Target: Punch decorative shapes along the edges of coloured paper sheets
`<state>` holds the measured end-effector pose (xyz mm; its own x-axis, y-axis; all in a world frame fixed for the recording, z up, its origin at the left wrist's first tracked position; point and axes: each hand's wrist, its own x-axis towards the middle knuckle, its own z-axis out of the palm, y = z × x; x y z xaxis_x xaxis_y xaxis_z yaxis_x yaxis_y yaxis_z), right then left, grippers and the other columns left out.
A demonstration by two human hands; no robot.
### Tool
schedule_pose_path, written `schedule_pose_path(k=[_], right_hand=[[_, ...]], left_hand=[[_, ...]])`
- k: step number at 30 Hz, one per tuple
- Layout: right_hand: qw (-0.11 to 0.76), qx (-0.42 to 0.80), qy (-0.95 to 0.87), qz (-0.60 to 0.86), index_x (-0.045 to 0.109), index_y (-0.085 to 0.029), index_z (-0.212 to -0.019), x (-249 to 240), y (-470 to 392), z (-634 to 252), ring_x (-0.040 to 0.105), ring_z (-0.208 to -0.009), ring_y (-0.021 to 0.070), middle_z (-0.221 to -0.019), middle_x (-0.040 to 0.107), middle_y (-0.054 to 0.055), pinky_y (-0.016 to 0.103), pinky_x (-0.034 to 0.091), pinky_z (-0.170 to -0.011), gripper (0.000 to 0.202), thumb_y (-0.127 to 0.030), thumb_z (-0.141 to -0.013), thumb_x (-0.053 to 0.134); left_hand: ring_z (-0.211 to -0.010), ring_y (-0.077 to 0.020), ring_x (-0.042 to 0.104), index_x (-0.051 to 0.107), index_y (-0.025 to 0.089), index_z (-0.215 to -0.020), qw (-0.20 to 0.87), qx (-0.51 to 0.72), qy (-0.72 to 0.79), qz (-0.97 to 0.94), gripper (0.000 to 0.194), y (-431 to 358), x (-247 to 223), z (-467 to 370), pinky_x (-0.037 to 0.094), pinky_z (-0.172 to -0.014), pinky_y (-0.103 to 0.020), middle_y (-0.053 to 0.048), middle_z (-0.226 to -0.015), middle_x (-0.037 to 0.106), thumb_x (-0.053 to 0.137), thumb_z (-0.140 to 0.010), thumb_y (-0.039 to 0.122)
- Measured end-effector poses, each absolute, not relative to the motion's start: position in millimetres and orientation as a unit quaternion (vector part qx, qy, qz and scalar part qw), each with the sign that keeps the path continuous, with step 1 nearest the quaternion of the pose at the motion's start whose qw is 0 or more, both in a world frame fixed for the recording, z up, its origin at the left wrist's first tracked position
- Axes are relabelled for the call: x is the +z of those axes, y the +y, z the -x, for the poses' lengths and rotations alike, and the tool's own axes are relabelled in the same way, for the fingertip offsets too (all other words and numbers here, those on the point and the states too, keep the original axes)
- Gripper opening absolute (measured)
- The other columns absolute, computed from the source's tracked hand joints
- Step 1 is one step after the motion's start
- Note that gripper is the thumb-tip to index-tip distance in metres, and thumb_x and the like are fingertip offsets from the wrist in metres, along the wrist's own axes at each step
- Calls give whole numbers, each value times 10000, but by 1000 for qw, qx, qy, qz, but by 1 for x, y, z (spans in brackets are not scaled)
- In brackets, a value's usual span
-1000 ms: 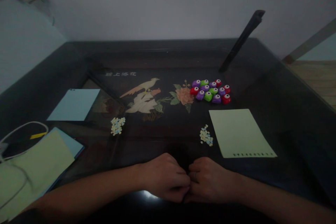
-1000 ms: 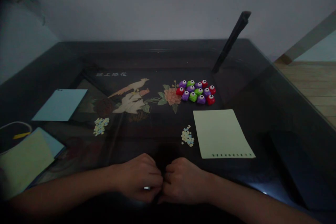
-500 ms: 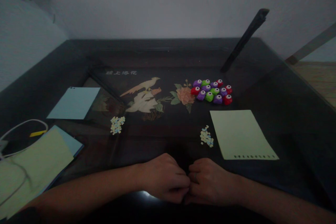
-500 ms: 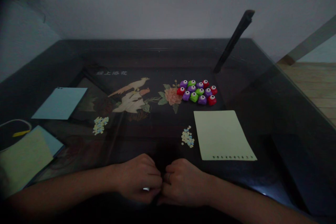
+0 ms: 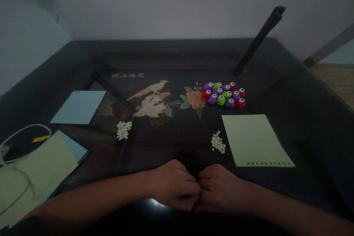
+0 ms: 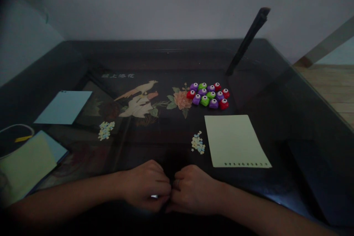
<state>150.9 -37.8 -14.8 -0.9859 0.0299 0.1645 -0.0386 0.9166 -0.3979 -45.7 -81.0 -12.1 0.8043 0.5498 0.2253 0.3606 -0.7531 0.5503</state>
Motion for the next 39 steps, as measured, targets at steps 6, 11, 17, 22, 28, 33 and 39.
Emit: schedule_pose_path(k=[6,11,17,22,28,33,39], right_hand=[[86,206,-975,5,621,-190,-686,-15,-37,-150,495,-496,126,-576,641,-15,298,292,-485,348,-420,-916,498],[110,221,-969,5,612,-181,-690,-18,-36,-149,481,-469,119,-564,634,-11,289,288,-478,363,-416,-928,472],[99,223,-970,-1,622,-181,-738,-16,-36,-149,517,-493,119,-600,657,-11,283,322,-500,356,-421,-938,451],[61,214,-975,7,649,-183,-759,-18,-38,-149,558,-515,130,-645,688,-13,296,339,-499,333,-447,-904,507],[46,197,-979,14,654,-176,-750,-16,-39,-146,599,-544,134,-664,698,-9,297,375,-511,324,-428,-901,517],[46,192,-980,23,636,-174,-705,-14,-38,-145,609,-564,134,-664,697,-6,289,379,-515,268,-373,-873,571],[22,176,-984,34,609,-182,-699,-6,-40,-152,577,-570,137,-646,675,5,294,368,-549,267,-358,-889,544]], left_hand=[[-455,-110,485,526,196,-640,250,198,244,-916,172,-81,-13,46,340,-448,-280,30,-545,601,486,-807,197],[-454,-114,468,503,200,-621,254,212,242,-912,220,-80,-11,46,344,-441,-286,24,-527,584,419,-825,197],[-456,-101,499,475,203,-601,244,196,255,-915,185,-80,-9,46,338,-454,-267,33,-526,594,481,-784,174],[-452,-99,491,456,200,-582,249,186,274,-910,186,-79,-8,47,330,-458,-264,38,-523,595,478,-760,153],[-468,-95,466,464,191,-614,302,203,299,-882,186,-76,-9,48,323,-486,-240,32,-523,543,435,-793,151],[-490,-77,422,416,180,-599,394,194,339,-832,221,-71,-6,46,294,-476,-199,54,-535,431,453,-813,138],[-490,-70,366,380,173,-596,432,205,366,-799,286,-67,-2,44,273,-477,-192,62,-546,350,404,-880,202]])
